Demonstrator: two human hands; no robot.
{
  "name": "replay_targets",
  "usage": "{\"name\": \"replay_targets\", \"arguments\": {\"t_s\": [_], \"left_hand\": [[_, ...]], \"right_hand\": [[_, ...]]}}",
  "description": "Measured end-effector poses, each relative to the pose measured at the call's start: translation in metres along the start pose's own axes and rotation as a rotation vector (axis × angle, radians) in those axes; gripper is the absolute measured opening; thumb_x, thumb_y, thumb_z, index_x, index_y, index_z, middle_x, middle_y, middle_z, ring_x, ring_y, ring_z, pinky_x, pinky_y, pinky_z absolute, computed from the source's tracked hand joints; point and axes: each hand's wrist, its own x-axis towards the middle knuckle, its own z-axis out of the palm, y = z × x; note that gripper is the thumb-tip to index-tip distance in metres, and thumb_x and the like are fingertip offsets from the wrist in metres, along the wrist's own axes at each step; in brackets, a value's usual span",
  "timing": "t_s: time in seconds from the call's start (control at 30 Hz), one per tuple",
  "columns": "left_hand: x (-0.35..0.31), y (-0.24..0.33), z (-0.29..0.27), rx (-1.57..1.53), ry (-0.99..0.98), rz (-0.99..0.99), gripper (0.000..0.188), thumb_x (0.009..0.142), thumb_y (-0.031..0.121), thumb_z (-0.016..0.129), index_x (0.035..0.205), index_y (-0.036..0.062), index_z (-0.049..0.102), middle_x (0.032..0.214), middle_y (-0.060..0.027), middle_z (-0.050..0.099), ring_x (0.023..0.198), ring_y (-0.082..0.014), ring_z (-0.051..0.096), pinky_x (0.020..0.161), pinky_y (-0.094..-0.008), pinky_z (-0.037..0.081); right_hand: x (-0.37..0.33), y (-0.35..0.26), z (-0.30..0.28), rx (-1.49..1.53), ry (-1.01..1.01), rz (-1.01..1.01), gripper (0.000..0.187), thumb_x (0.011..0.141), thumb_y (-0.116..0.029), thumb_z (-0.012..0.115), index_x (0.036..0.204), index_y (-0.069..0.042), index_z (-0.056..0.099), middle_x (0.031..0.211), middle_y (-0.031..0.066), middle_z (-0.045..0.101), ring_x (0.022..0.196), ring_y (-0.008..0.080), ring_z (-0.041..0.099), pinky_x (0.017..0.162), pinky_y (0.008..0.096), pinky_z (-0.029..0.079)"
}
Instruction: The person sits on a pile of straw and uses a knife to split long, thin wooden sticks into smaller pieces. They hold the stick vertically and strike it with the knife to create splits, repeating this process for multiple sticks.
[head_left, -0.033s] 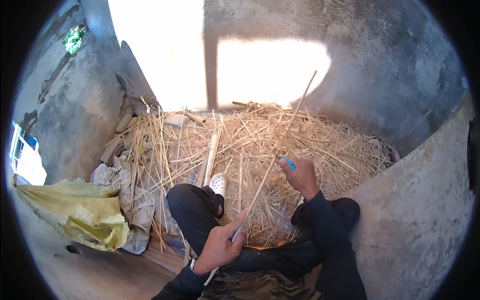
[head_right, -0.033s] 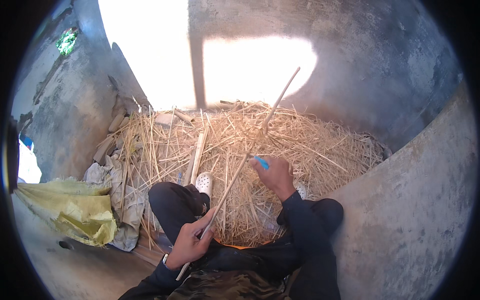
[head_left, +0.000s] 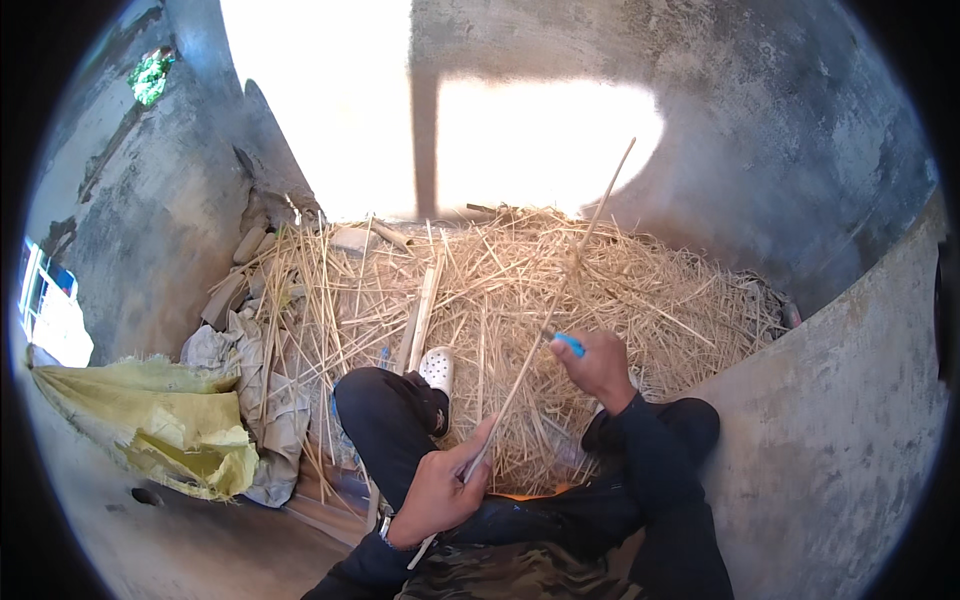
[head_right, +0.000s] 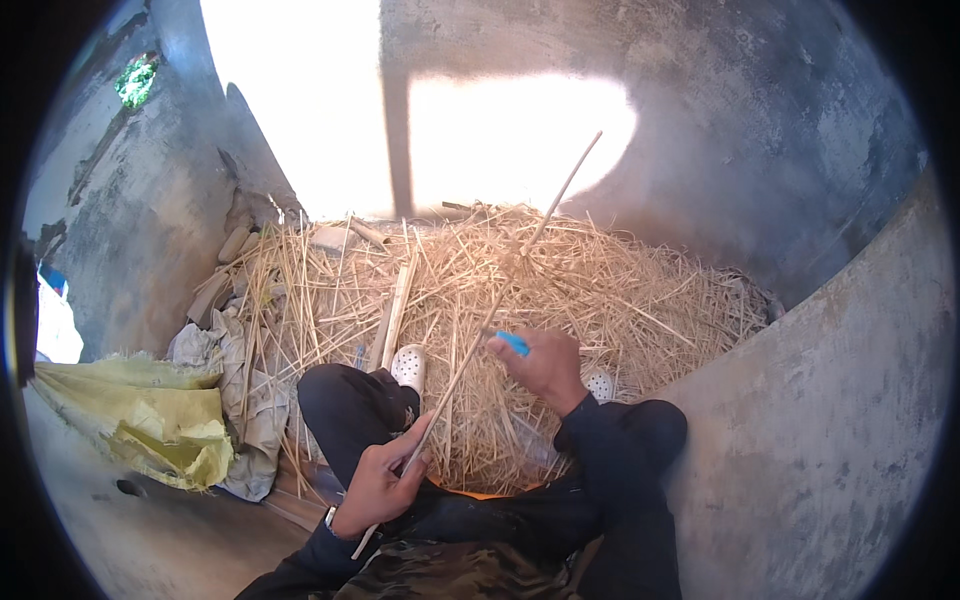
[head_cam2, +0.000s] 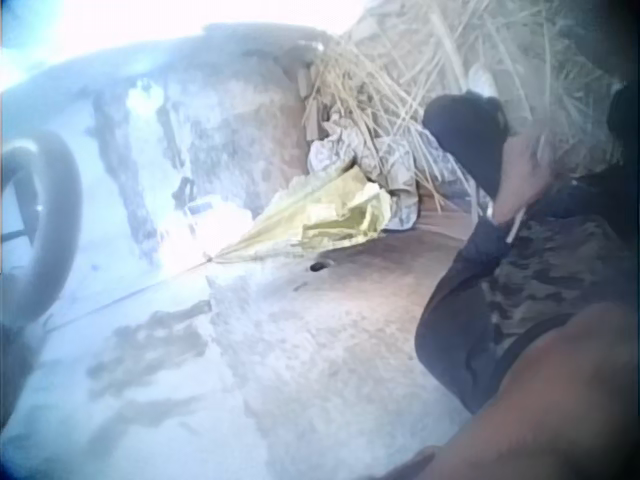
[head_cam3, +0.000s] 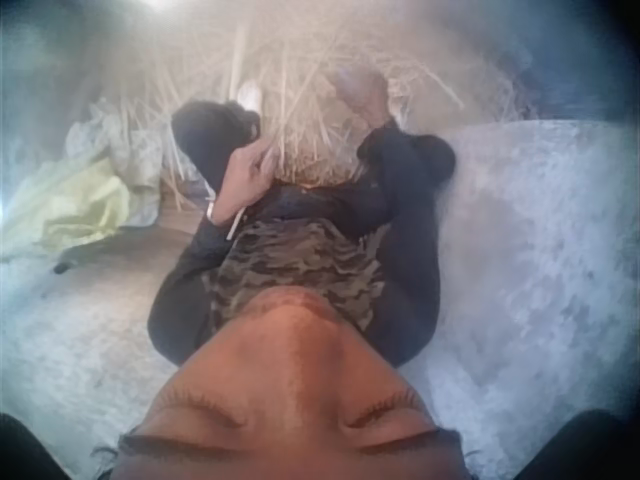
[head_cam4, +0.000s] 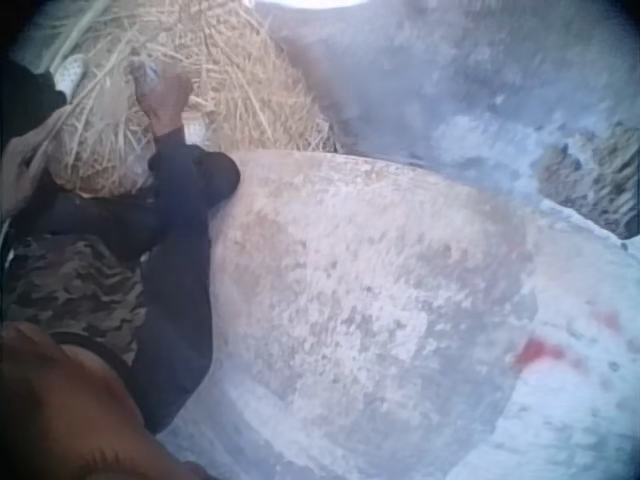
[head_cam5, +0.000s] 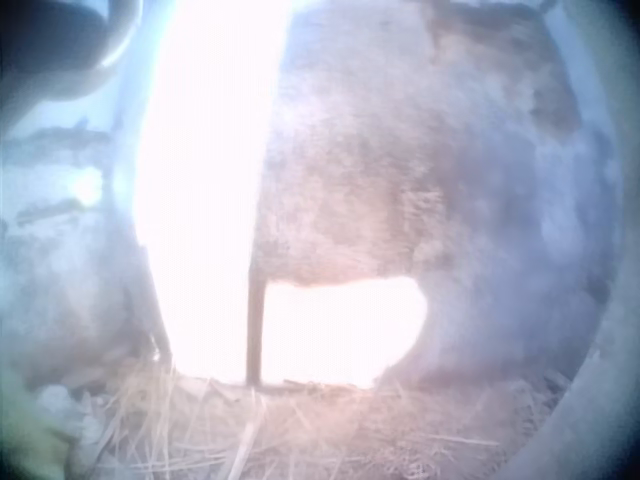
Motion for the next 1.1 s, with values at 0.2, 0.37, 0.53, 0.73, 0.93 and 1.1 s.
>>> {"name": "replay_targets", "arguments": {"t_s": [0.2, 0.37, 0.53, 0.73, 0.93, 1.1], "left_hand": [[0.004, 0.002, 0.011, -0.097, 0.051, 0.094, 0.052, 0.088, 0.005, 0.053, 0.139, 0.0019, 0.043, 0.061, -0.0142, 0.047, 0.051, -0.0196, 0.045, 0.052, -0.0280, 0.041], [0.003, 0.012, 0.007, -0.098, -0.042, -0.042, 0.051, 0.089, 0.002, 0.051, 0.139, -0.0006, 0.041, 0.065, -0.0062, 0.047, 0.064, -0.0034, 0.041, 0.058, -0.0202, 0.040], [0.002, 0.024, 0.003, -0.022, -0.055, 0.000, 0.051, 0.088, 0.002, 0.052, 0.139, -0.0006, 0.042, 0.061, -0.0065, 0.042, 0.058, -0.0046, 0.038, 0.053, -0.0224, 0.038], [0.001, 0.019, 0.003, -0.001, -0.037, 0.016, 0.052, 0.087, 0.001, 0.051, 0.138, -0.0014, 0.042, 0.062, -0.0071, 0.043, 0.061, -0.0043, 0.041, 0.055, -0.0217, 0.039], [-0.006, 0.006, 0.004, -0.044, -0.036, 0.039, 0.056, 0.083, 0.003, 0.053, 0.138, 0.0018, 0.043, 0.063, -0.0179, 0.053, 0.049, -0.0268, 0.058, 0.053, -0.0299, 0.045], [-0.015, 0.014, 0.003, 0.003, -0.068, 0.006, 0.057, 0.083, 0.002, 0.052, 0.139, 0.0023, 0.042, 0.061, -0.0183, 0.053, 0.049, -0.0301, 0.058, 0.052, -0.0305, 0.045]], "right_hand": [[-0.005, -0.013, 0.003, 0.055, 0.008, -0.131, 0.068, 0.082, -0.070, 0.052, 0.054, -0.008, 0.053, 0.047, 0.0099, 0.049, 0.043, 0.0278, 0.054, 0.043, 0.0384, 0.039], [-0.029, -0.028, 0.009, 0.040, -0.054, -0.274, 0.065, 0.082, -0.068, 0.054, 0.054, -0.009, 0.054, 0.047, 0.0098, 0.050, 0.043, 0.0281, 0.055, 0.043, 0.0394, 0.041], [-0.002, 0.001, 0.002, 0.054, 0.014, -0.057, 0.066, 0.081, -0.070, 0.053, 0.055, -0.009, 0.057, 0.047, 0.0102, 0.050, 0.043, 0.0302, 0.054, 0.044, 0.0408, 0.041], [-0.021, -0.014, 0.018, 0.101, 0.038, -0.193, 0.066, 0.083, -0.070, 0.050, 0.057, -0.010, 0.055, 0.047, 0.0106, 0.049, 0.044, 0.0300, 0.055, 0.044, 0.0414, 0.040], [-0.007, -0.003, 0.013, 0.069, 0.064, -0.080, 0.073, 0.085, -0.074, 0.041, 0.053, -0.009, 0.050, 0.046, 0.0106, 0.045, 0.044, 0.0306, 0.053, 0.044, 0.0401, 0.038], [-0.012, -0.003, 0.013, -0.018, -0.015, -0.131, 0.068, 0.084, -0.074, 0.045, 0.063, -0.010, 0.058, 0.050, 0.0080, 0.053, 0.046, 0.0267, 0.056, 0.046, 0.0409, 0.042]]}}
